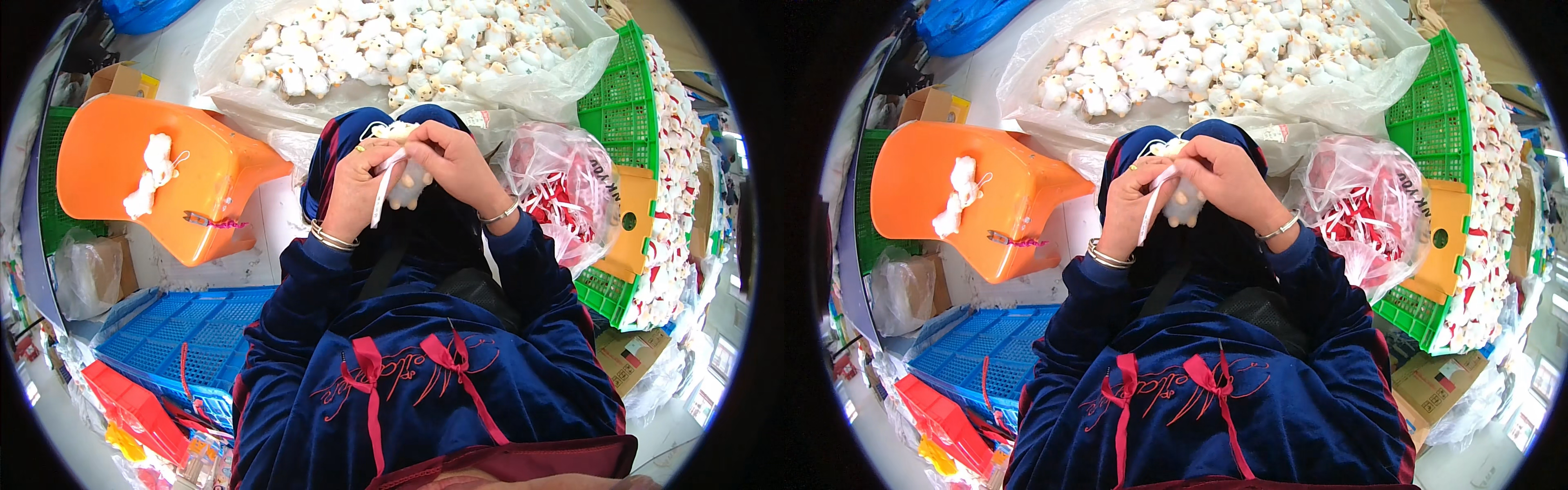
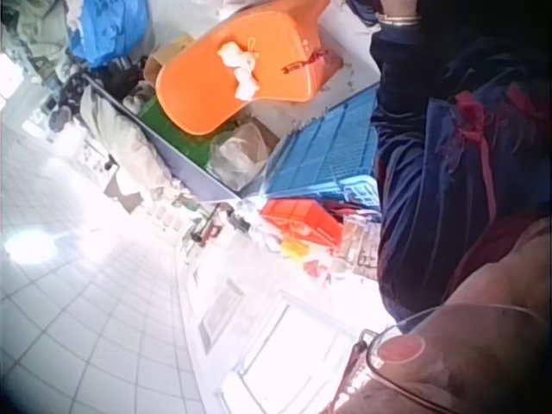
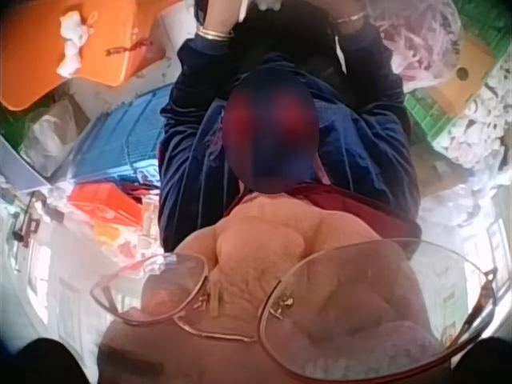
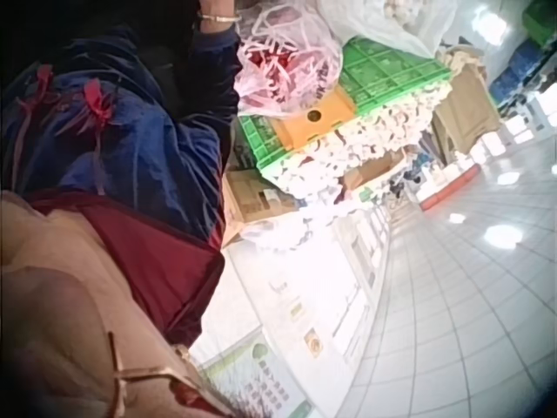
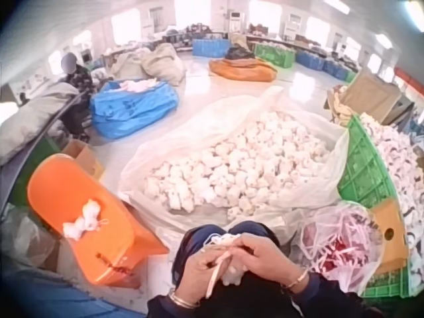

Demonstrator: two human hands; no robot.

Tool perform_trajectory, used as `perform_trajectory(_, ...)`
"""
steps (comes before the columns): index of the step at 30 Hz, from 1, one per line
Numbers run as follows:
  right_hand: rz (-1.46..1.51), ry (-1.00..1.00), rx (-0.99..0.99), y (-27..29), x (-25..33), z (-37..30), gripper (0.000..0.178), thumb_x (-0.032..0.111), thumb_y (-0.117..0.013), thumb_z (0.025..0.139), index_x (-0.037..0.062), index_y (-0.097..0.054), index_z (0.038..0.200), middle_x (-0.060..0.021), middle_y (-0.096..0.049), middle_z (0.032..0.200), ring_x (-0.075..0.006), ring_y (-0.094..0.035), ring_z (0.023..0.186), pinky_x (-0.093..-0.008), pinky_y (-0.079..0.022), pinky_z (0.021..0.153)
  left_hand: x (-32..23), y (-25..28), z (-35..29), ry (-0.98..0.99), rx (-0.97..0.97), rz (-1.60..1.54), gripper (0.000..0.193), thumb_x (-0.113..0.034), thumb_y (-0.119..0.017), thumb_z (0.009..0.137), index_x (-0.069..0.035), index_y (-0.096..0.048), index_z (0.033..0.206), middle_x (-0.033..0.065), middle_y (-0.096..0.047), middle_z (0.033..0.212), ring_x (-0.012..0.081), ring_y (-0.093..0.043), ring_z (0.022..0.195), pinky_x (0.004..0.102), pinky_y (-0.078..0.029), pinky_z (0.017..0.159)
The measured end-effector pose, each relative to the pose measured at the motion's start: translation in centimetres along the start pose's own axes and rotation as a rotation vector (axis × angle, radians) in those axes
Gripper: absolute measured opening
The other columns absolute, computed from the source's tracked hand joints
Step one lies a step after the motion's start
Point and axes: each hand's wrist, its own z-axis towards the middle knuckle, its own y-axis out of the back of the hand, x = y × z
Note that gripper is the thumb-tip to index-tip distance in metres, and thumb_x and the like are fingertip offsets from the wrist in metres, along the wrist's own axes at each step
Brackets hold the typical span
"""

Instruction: The person ties red ribbons around the necks of small white plush toys. They pick up each toy, wrap the ribbon, and tie a knot, repeating the process for multiple items.

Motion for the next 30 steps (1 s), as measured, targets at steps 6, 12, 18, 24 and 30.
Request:
perform_trajectory(6, -0.039, 0.162, -0.011, 0.1, 0.6, -0.1, 0.009, 0.007, -0.067, 0.093, 0.0008, -0.067, 0.099, -0.0047, -0.062, 0.084, -0.0147, -0.058, 0.071, -0.0272, -0.048, 0.067, -1.2, -0.2, 0.0, 0.082, -0.008, -0.031, 0.017, -0.005, -0.072, 0.095, 0.001, -0.073, 0.111, 0.0064, -0.07, 0.107, 0.013, -0.064, 0.096, 0.0243, -0.05, 0.081)
perform_trajectory(12, -0.188, 0.163, 0.008, 0.6, 0.7, 0.0, 0.009, 0.008, -0.067, 0.09, 0.0006, -0.067, 0.096, -0.0071, -0.066, 0.083, -0.0164, -0.064, 0.072, -0.0301, -0.05, 0.066, -2.0, -0.3, 0.0, 0.225, -0.007, -0.088, 0.019, -0.007, -0.073, 0.095, 0.0, -0.071, 0.112, 0.0038, -0.07, 0.106, 0.0088, -0.062, 0.091, 0.0232, -0.051, 0.081)
perform_trajectory(18, 0.171, -0.089, -0.251, 0.8, -1.8, 0.5, 0.013, 0.01, -0.063, 0.095, -0.0011, -0.062, 0.088, -0.0024, -0.064, 0.073, -0.0093, -0.062, 0.06, -0.0258, -0.048, 0.056, -1.6, -0.4, 0.1, 0.115, -0.003, 0.025, 0.006, -0.002, -0.07, 0.095, 0.0, -0.065, 0.097, 0.0031, -0.07, 0.105, 0.0052, -0.061, 0.084, 0.0215, -0.051, 0.076)
perform_trajectory(24, 0.355, -0.114, -0.108, 3.0, -2.7, 0.5, 0.01, 0.01, -0.06, 0.101, 0.0015, -0.062, 0.106, -0.0016, -0.062, 0.077, -0.0078, -0.06, 0.063, -0.0225, -0.048, 0.057, -1.8, -0.7, 0.1, 0.043, 0.003, 0.155, 0.007, 0.0, -0.07, 0.093, -0.001, -0.065, 0.096, 0.0047, -0.068, 0.106, 0.0059, -0.06, 0.079, 0.0215, -0.05, 0.07)
perform_trajectory(30, 0.812, -0.341, 0.076, 3.7, 0.2, -0.1, 0.021, 0.008, -0.059, 0.101, -0.0007, -0.064, 0.119, -0.0029, -0.065, 0.085, -0.0084, -0.062, 0.07, -0.0243, -0.056, 0.067, -2.5, -1.1, 0.1, -0.101, 0.067, 0.363, 0.011, 0.005, -0.07, 0.088, -0.002, -0.062, 0.092, 0.0078, -0.063, 0.111, 0.0089, -0.06, 0.075, 0.023, -0.051, 0.067)
